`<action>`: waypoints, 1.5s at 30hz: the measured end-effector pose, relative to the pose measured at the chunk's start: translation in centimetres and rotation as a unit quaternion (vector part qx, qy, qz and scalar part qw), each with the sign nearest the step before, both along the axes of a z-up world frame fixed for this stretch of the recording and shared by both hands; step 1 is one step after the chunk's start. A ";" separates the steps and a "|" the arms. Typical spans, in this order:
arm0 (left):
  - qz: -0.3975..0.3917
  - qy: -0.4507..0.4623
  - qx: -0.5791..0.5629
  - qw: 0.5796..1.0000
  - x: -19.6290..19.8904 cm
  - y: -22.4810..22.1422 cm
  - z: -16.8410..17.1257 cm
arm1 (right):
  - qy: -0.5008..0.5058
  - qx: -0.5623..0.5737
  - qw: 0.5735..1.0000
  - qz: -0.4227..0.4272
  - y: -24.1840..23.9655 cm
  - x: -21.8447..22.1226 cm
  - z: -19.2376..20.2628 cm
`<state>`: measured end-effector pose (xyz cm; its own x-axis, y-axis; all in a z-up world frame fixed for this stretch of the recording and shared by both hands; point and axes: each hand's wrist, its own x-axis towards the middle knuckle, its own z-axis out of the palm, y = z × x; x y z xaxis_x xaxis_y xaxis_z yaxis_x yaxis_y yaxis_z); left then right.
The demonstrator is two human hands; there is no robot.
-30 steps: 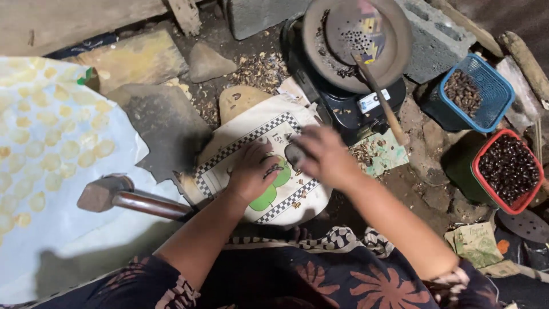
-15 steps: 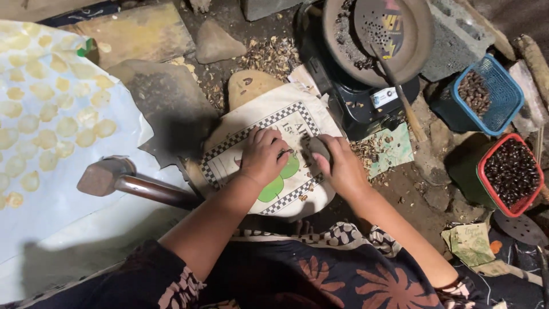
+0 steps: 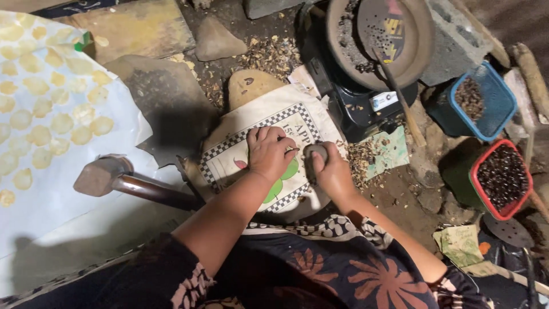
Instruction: Cracking nuts one by one using a small hammer and stirring nuts in a roasting pan on a stove.
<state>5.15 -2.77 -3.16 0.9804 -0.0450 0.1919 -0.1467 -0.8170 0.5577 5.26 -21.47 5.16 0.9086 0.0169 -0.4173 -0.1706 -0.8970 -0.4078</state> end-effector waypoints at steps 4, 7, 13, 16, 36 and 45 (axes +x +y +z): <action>0.003 0.002 0.000 1.000 0.0 -0.3 0.0 | -0.017 -0.031 0.996 0.082 0.1 -1.1 1.1; -0.025 -0.016 0.012 0.999 -0.4 1.8 0.9 | -0.029 -0.055 0.989 0.135 -0.3 -0.7 0.6; -0.036 -0.067 0.029 0.997 -0.8 3.2 1.1 | -0.139 -0.070 0.961 0.226 1.8 0.5 2.5; -0.032 -0.055 0.029 0.998 -0.7 3.1 1.3 | -0.233 -0.062 0.929 0.280 1.0 0.6 0.3; -0.038 0.032 0.033 0.998 -0.2 2.1 -0.1 | -0.148 -0.009 0.955 0.256 1.7 1.8 2.4; -0.031 -0.064 0.024 0.997 -0.3 3.3 -0.1 | -0.067 -0.051 0.946 0.312 1.5 5.3 0.1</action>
<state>4.85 0.48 -3.27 0.9433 -0.1160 0.3109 -0.2642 -0.8295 0.4921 10.61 -20.00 5.21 0.7798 0.5340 -0.3268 0.4534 -0.8416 -0.2934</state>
